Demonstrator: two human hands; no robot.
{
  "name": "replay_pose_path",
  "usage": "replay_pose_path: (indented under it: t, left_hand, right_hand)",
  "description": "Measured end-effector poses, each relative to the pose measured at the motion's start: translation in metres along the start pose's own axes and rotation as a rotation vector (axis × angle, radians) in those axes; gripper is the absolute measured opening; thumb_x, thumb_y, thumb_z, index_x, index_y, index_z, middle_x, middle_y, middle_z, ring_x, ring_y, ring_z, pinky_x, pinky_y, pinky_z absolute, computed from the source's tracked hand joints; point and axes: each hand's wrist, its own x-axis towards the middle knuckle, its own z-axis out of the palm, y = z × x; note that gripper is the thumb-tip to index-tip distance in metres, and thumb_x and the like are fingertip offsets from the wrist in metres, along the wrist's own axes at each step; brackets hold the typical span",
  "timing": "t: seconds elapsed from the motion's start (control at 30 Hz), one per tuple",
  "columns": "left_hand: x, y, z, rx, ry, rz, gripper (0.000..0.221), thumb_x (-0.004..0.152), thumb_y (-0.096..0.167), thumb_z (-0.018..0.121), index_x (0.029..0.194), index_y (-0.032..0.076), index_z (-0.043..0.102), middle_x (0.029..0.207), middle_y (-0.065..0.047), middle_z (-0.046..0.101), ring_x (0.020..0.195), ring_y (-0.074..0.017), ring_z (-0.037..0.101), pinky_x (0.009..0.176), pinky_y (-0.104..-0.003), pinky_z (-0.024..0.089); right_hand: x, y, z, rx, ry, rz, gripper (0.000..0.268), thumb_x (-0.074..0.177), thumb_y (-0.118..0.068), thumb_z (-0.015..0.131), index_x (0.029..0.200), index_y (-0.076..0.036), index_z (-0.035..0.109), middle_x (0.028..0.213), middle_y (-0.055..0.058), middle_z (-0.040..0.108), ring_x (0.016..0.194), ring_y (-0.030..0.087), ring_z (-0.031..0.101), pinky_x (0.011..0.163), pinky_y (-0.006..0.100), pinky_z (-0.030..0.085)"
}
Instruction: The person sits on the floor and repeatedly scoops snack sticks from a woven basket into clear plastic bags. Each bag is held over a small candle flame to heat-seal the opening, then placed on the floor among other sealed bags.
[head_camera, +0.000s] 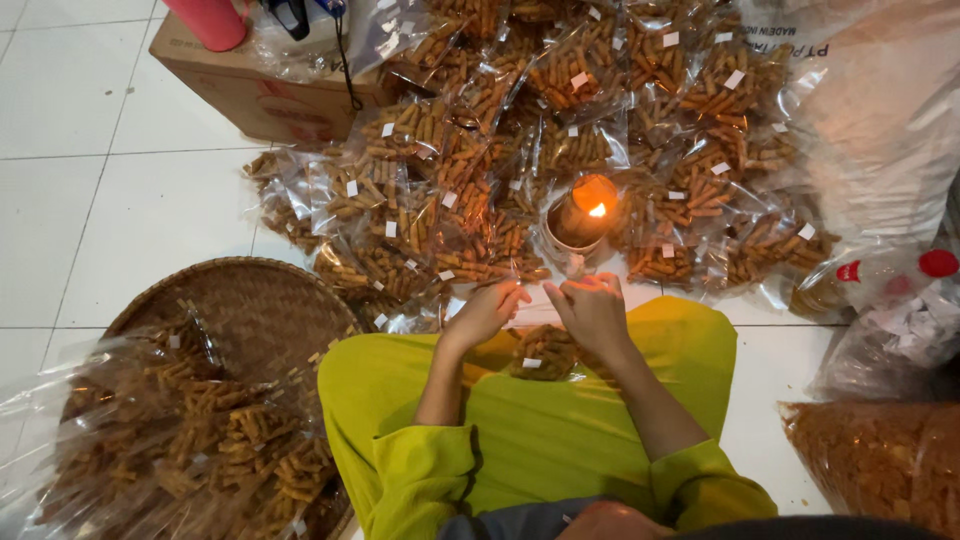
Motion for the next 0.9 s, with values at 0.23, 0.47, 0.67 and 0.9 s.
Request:
replay_pose_path:
  t: [0.23,0.47,0.67,0.9]
  left_hand:
    - [-0.009,0.018,-0.016,0.15,-0.207,0.006,0.039,0.103,0.038,0.059,0.095,0.001,0.066,0.078,-0.012,0.063,0.073,-0.0223,0.059,0.069,-0.038,0.048]
    - [0.005,0.026,-0.017,0.026,-0.237,0.053,0.036,0.101,0.036,0.059,0.097,0.002,0.069,0.08,-0.008,0.071,0.072,-0.0141,0.063,0.067,-0.033,0.051]
    - [0.024,0.062,-0.025,0.035,-0.423,0.023,0.034,0.1,0.035,0.068,0.097,0.002,0.073,0.077,-0.007,0.065,0.07,-0.0109,0.055,0.062,-0.03,0.047]
    - [0.087,0.071,-0.003,-0.136,-0.493,0.116,0.028,0.097,0.034,0.062,0.11,0.011,0.072,0.084,0.006,0.069,0.072,-0.0038,0.059,0.059,-0.025,0.051]
  right_hand:
    - [0.0,0.012,0.004,0.228,-0.292,0.079,0.047,0.099,-0.043,0.059,0.073,-0.004,0.066,0.064,0.014,0.059,0.064,0.033,0.059,0.067,0.043,0.047]
    - [0.007,0.017,-0.011,0.642,-0.472,0.21,0.031,0.096,-0.031,0.061,0.092,-0.003,0.073,0.069,0.01,0.068,0.063,0.019,0.063,0.062,0.035,0.05]
    - [0.009,0.03,-0.044,0.618,-0.424,0.148,0.029,0.097,-0.027,0.063,0.095,-0.001,0.075,0.072,0.012,0.069,0.065,0.017,0.062,0.064,0.033,0.051]
    - [0.032,0.088,-0.062,0.501,-0.37,0.05,0.024,0.095,-0.024,0.062,0.098,-0.007,0.077,0.082,0.008,0.076,0.072,0.012,0.07,0.067,0.031,0.053]
